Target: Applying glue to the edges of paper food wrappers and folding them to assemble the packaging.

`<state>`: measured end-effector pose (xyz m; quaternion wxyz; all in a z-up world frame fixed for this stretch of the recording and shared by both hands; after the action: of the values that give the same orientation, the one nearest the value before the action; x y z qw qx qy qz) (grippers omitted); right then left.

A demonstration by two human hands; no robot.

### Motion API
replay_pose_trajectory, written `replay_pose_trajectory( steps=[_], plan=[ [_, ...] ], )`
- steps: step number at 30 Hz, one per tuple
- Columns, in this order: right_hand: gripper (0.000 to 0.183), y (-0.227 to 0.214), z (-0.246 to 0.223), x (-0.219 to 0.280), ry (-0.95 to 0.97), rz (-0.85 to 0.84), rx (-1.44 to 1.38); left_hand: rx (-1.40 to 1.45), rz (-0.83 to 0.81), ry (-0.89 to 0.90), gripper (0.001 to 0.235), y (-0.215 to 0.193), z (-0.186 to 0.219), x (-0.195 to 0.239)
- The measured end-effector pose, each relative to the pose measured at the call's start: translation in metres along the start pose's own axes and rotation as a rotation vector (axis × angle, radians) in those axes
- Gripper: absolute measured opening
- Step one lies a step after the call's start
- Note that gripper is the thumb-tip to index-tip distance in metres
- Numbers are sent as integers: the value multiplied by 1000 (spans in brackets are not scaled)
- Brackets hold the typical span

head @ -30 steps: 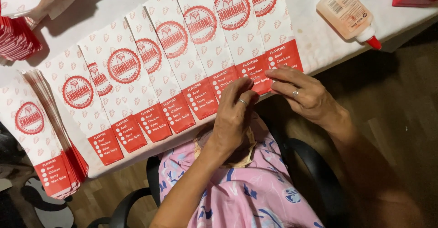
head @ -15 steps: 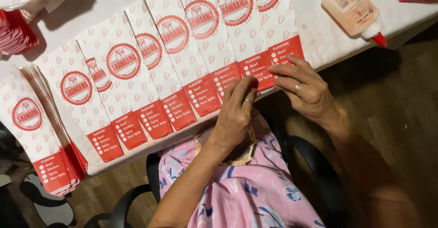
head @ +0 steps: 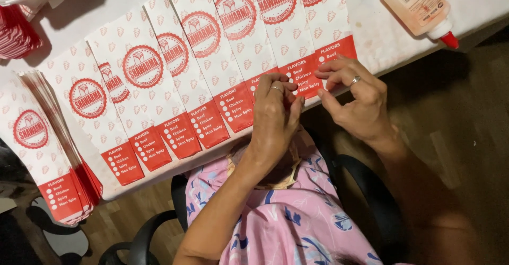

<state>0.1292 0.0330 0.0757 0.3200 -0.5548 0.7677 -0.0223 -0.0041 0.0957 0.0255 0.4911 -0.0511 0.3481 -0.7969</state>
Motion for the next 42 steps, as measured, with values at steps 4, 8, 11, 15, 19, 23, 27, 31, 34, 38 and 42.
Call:
replay_pose_trajectory(
  steps=[4, 8, 11, 15, 19, 23, 27, 31, 34, 38, 42],
  plan=[
    [24, 5, -5, 2, -5, 78, 67, -30, 4, -7, 18, 0, 0, -2],
    [15, 3, 4, 6, -4, 67, 50, 16, 2, -33, 21, -6, 6, -3],
    [11, 1, -3, 1, 49, 49, 4, 15, -12, -64, 17, -7, 7, -2],
    [14, 2, -4, -2, 57, 45, 6, -42, 7, -38, 15, -2, 8, -9],
    [13, 2, -5, 3, 52, 37, 25, -160, -20, 6, 27, 3, 12, -8],
    [14, 2, -9, -3, 30, 27, 46, -19, -64, -13, 21, -2, 13, -9],
    [16, 7, -16, -3, -11, -15, 107, 24, -3, 31, 12, -17, 26, 3],
    [15, 14, -37, -2, -98, 15, 195, 78, 59, 129, 16, -49, 31, 23],
    [18, 37, -34, 6, -144, -54, 141, -59, 118, 180, 18, -70, 19, 35],
    [23, 66, -45, 7, -190, -194, 21, -171, 137, 230, 19, -75, 16, 39],
    [23, 67, -36, 10, -225, -220, 34, -172, 106, 235, 21, -68, 7, 41]
  ],
)
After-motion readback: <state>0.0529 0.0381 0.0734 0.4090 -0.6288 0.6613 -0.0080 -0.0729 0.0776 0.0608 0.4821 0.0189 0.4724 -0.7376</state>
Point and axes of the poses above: each hand's wrist, its own x-axis away from the middle knuckle, its own y-axis out of the palm, z = x × y, the point moved 10 cm from there along -x, towards the middle knuckle, and after that the axes turned 9 degrees about -x, right-handed, at the moved point
